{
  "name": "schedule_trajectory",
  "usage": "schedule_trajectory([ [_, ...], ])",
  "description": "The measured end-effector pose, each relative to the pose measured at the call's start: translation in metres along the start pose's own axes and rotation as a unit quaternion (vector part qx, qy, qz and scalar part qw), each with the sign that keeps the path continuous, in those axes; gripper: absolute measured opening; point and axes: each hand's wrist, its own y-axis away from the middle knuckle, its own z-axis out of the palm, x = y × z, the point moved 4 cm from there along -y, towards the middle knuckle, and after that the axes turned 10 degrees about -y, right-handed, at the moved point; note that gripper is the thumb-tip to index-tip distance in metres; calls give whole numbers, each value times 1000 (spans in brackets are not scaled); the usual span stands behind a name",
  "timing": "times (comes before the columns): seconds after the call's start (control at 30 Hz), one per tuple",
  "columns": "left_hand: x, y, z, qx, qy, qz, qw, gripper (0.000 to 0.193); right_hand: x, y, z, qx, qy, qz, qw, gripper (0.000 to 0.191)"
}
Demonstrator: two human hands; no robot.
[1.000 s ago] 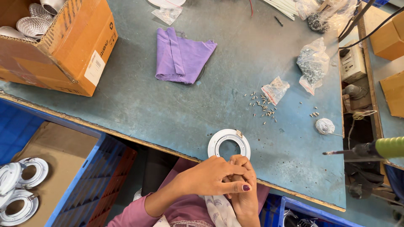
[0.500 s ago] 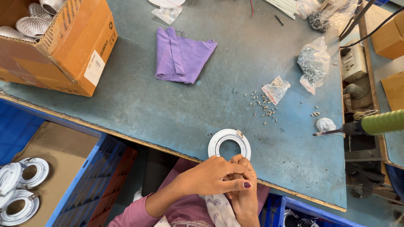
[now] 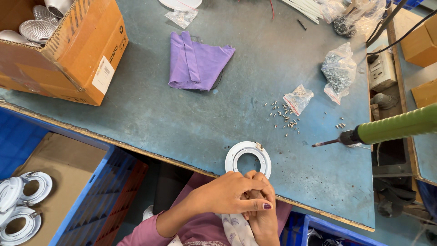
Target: The person wipes the LED module of a downlight with a purple cloth, fits the black heat sink housing onto the module, picks screws from the table, and drives them with a green electric screwdriver to secure the assembly. The finished downlight is placed into a blue crate filled with similar units.
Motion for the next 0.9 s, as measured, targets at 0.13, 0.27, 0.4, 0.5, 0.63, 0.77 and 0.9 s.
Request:
schedule_trajectory([
  [0.13, -1, -1, 0, 21, -34, 27, 999, 47, -4, -1, 6, -27, -14, 2, 1000, 24],
  [0.27, -6, -4, 4, 19, -66, 18, 997, 51, -6, -1, 4, 0, -9, 36, 999, 22],
  [0.4, -5, -4, 6, 21, -66, 39, 997, 49, 1, -1, -4, -4, -68, 35, 997, 17],
  [0.5, -5, -5, 6, 11, -48, 20, 999, 47, 4, -2, -6, -65, -99, -4, 993, 18],
  [0.63, -6, -5, 5, 6, -62, 3, 998, 46, 4, -2, -7, -47, -79, 7, 996, 15],
  [0.77, -5, -4, 4, 33, -46, 44, 997, 43, -2, -1, -4, 17, -24, 52, 998, 18],
  [0.9, -5, -4, 6, 45, -60, 61, 995, 42, -3, -2, -4, 8, -36, 49, 998, 16],
])
